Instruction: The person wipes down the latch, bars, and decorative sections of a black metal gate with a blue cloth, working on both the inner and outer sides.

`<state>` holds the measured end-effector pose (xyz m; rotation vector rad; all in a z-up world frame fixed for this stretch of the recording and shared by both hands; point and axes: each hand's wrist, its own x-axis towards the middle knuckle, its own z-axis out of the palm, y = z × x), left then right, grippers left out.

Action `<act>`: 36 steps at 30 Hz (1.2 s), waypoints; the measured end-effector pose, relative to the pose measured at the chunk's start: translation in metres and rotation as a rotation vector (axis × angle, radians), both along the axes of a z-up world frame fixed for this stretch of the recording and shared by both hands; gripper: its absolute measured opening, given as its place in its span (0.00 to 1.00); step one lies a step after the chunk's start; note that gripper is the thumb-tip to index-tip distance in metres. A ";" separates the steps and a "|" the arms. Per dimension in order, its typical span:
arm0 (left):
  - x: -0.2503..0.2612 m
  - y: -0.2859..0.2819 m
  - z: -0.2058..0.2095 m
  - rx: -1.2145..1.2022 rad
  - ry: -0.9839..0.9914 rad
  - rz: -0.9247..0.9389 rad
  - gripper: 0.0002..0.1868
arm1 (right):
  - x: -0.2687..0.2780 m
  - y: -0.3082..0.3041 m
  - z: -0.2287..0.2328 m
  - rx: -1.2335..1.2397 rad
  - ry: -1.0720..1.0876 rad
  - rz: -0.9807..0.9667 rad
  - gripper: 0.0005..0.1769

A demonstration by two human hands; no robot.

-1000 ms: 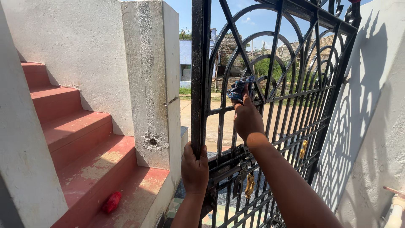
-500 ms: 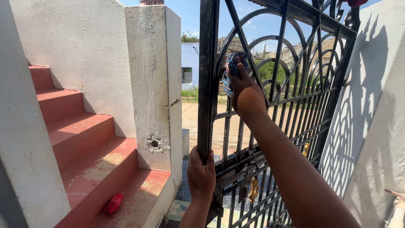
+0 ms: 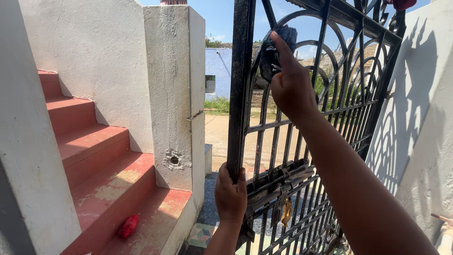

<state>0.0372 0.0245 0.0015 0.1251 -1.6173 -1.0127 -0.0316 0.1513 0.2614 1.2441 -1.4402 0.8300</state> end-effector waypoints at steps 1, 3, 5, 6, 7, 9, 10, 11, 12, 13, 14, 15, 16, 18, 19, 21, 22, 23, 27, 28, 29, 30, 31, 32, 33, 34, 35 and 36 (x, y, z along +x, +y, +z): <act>0.001 0.000 -0.001 -0.003 -0.001 0.005 0.19 | -0.003 -0.007 0.008 0.009 0.175 0.095 0.35; 0.000 0.000 -0.001 -0.009 -0.004 0.011 0.19 | -0.009 -0.025 0.000 0.122 -0.034 -0.173 0.12; -0.001 -0.001 -0.001 -0.009 0.018 0.001 0.19 | -0.013 -0.036 -0.014 0.150 -0.069 -0.235 0.05; -0.001 -0.001 -0.001 -0.009 0.029 -0.005 0.19 | -0.011 -0.037 -0.035 0.119 0.000 -0.160 0.06; -0.001 -0.001 -0.001 0.000 0.005 -0.004 0.20 | -0.008 -0.036 -0.052 0.087 0.073 -0.079 0.07; -0.001 -0.001 0.000 0.017 -0.047 0.000 0.20 | -0.007 -0.022 -0.077 0.230 -0.126 -0.031 0.06; 0.000 -0.001 -0.001 0.008 -0.036 0.005 0.21 | -0.010 -0.012 -0.081 0.248 -0.204 -0.048 0.12; -0.001 -0.001 0.000 -0.001 -0.023 0.007 0.21 | -0.015 0.001 -0.082 0.265 -0.281 -0.067 0.18; -0.002 -0.001 0.000 -0.011 -0.011 0.009 0.21 | -0.019 0.011 -0.082 0.282 -0.357 -0.086 0.25; -0.002 -0.001 0.000 -0.004 -0.006 -0.004 0.20 | -0.025 0.016 -0.079 0.210 -0.336 -0.127 0.26; -0.001 0.000 -0.001 0.003 0.000 -0.018 0.20 | -0.030 0.020 -0.073 0.137 -0.314 -0.167 0.28; -0.001 -0.001 -0.001 0.010 0.004 -0.029 0.20 | -0.034 0.020 -0.069 0.065 -0.292 -0.205 0.29; -0.001 -0.001 -0.001 0.004 -0.004 -0.013 0.20 | -0.035 0.017 -0.068 0.057 -0.138 -0.225 0.29; 0.000 -0.002 -0.001 -0.012 -0.025 0.016 0.19 | -0.036 0.004 -0.070 0.044 0.166 -0.263 0.28; 0.000 -0.001 -0.001 -0.006 -0.008 0.003 0.20 | -0.033 -0.005 -0.078 0.102 0.055 -0.281 0.26; 0.001 0.000 0.000 0.004 0.029 -0.023 0.20 | -0.020 -0.022 -0.108 0.220 -0.165 -0.312 0.24; 0.001 0.000 0.001 0.015 0.004 -0.027 0.20 | -0.014 -0.021 -0.121 0.179 -0.148 -0.248 0.26; 0.002 0.000 0.002 0.029 -0.020 -0.032 0.21 | -0.009 -0.021 -0.134 0.142 -0.130 -0.185 0.28; 0.004 -0.001 0.003 0.010 0.001 -0.033 0.21 | -0.003 -0.011 -0.165 0.119 -0.400 -0.044 0.37; 0.005 -0.001 0.001 0.014 -0.007 -0.035 0.21 | -0.002 -0.008 -0.177 0.156 -0.400 -0.052 0.36; 0.004 -0.001 0.002 0.016 -0.013 -0.037 0.21 | 0.000 -0.006 -0.190 0.193 -0.398 -0.060 0.35; 0.004 -0.002 0.002 0.018 -0.020 -0.040 0.21 | 0.003 -0.003 -0.206 0.229 -0.397 -0.068 0.34; 0.004 -0.002 0.001 0.002 0.002 -0.039 0.21 | 0.008 -0.003 -0.226 0.309 -0.343 -0.073 0.36; 0.005 -0.003 0.001 -0.013 0.024 -0.038 0.21 | 0.013 -0.001 -0.247 0.389 -0.290 -0.078 0.38; 0.004 -0.004 0.001 -0.031 0.049 -0.035 0.21 | 0.015 0.003 -0.265 0.408 -0.342 -0.037 0.39; 0.004 -0.004 0.001 -0.019 0.050 -0.058 0.21 | 0.015 0.009 -0.282 0.427 -0.395 0.005 0.39; 0.004 -0.004 0.001 -0.006 0.053 -0.079 0.21 | 0.008 0.015 -0.293 0.448 -0.446 0.048 0.40; 0.004 -0.003 0.001 0.007 0.055 -0.099 0.21 | -0.008 0.022 -0.299 0.465 -0.355 -0.027 0.34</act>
